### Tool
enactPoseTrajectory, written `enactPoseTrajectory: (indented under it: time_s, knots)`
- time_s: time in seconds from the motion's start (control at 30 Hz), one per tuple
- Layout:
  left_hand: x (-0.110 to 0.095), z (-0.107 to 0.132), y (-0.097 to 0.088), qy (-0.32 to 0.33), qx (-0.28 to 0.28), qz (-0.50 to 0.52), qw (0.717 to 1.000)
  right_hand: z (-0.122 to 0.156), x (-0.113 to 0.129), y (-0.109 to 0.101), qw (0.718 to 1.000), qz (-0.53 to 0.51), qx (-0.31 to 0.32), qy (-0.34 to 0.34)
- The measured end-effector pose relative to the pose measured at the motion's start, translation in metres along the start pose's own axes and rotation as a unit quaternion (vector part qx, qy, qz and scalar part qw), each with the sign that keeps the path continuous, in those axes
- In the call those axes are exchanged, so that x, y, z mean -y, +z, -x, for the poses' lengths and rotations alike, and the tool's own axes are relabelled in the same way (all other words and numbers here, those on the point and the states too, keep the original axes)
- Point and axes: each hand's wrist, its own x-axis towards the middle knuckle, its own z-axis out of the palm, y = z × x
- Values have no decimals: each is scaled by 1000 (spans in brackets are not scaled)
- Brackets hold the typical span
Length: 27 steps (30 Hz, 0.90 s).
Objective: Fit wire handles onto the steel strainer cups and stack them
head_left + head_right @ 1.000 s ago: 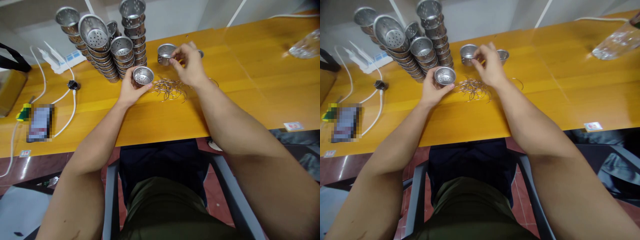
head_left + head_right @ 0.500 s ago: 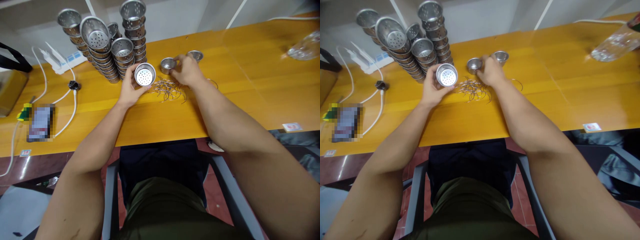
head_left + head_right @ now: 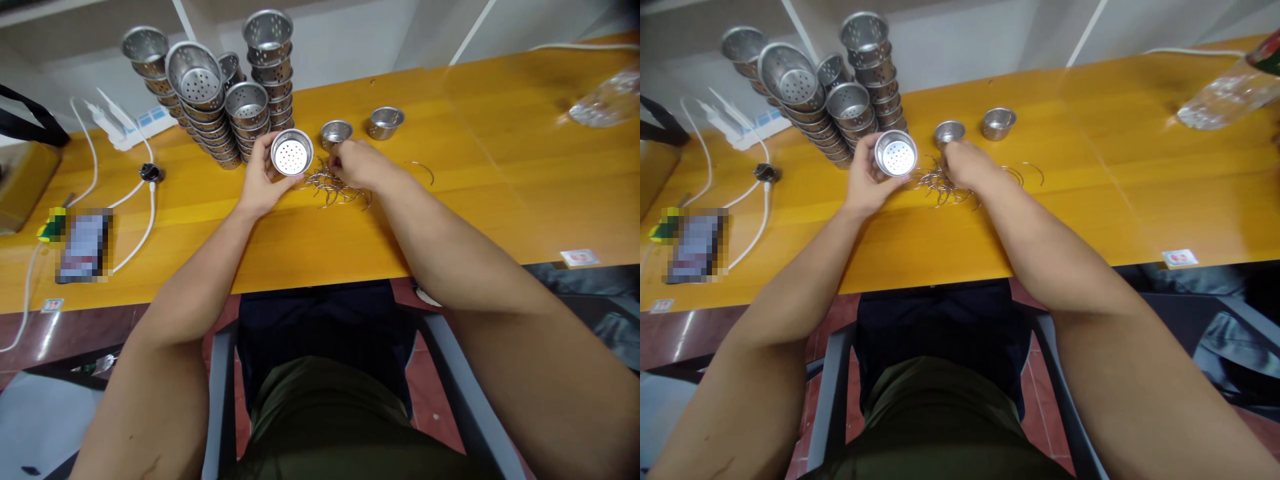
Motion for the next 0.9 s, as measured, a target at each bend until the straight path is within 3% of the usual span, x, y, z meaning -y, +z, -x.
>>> enactPoseTrajectory:
  time_s: [0.07, 0.17, 0.27, 0.4, 0.6, 0.9]
  knots:
    - [-1, 0, 0, -17, 3, -10, 1000, 5, 8, -7, 1000, 9, -5, 20]
    - [-3, 0, 0, -36, 13, -18, 999, 13, 16, -19, 999, -36, -4, -1]
    - [-1, -1, 1, -4, 7, -8, 1000, 17, 14, -27, 996, -80, -2, -30]
    - [6, -5, 1, 55, -25, -29, 998, 13, 0, -24, 991, -115, 10, -70]
    - [8, -7, -1, 67, -67, -86, 992, 7, -12, -17, 989, -112, 1, -96]
    - [16, -9, -1, 73, -45, -54, 995, 3, -14, -11, 985, -126, -24, -117]
